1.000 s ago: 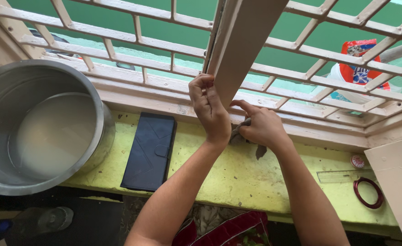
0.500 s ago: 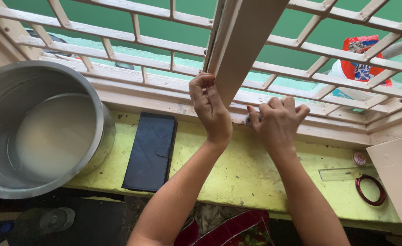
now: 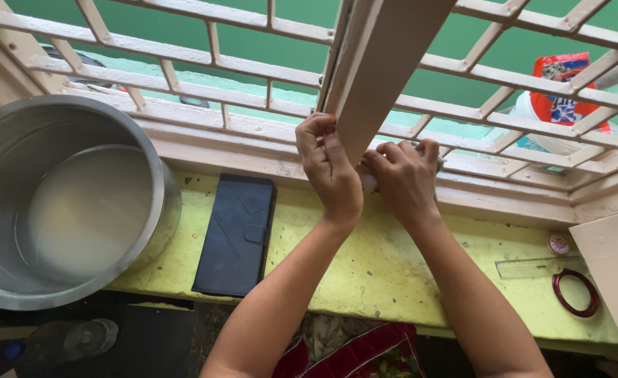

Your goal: The person wipes the white metal window frame with a gray cloth. They repeatedly rub the horizontal and vertical bars of the frame, occasionally adjusting the cloth in their hands. A metal bowl of water and a wallet are visible on the windowsill.

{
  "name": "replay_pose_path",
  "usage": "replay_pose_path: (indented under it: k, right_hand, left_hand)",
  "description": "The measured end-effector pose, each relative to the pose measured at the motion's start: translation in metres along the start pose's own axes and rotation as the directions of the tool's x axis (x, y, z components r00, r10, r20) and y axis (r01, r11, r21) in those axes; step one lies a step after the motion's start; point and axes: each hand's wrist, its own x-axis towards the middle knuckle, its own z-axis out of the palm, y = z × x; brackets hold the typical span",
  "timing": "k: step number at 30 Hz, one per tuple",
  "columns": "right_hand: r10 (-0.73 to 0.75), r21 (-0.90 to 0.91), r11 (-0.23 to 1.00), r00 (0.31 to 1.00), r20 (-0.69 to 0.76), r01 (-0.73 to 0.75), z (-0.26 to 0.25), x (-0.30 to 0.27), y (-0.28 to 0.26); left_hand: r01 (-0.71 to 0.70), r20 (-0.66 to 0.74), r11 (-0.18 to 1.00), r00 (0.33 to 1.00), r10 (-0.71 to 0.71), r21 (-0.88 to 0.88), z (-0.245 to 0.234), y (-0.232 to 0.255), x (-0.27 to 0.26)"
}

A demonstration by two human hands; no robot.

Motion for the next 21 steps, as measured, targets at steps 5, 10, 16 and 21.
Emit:
replay_pose_path:
  k: [5,10,16,21]
  right_hand:
    - [-0.020,-0.027,0.999,0.999,-0.027,0.020,-0.002,0.000,0.000]
    - [-0.039,-0.020,0.999,0.999,-0.032,0.038,-0.004,0.001,0.000]
    - [-0.027,-0.057,0.998,0.999,-0.039,0.025,0.000,0.000,-0.001]
    - [0.035,-0.044,0.998,0.995,-0.099,-0.039,0.006,-0.001,-0.001]
  left_hand:
    - [-0.004,-0.008,1.000,1.000,0.004,0.019,0.000,0.001,0.000]
    - [-0.022,-0.006,1.000,1.000,0.022,0.015,0.000,0.000,0.001]
    - [-0.001,0.002,0.999,1.000,0.001,-0.035,0.000,-0.001,0.000]
    - [-0.023,-0.002,0.999,1.000,0.023,-0.044,0.001,-0.001,0.000]
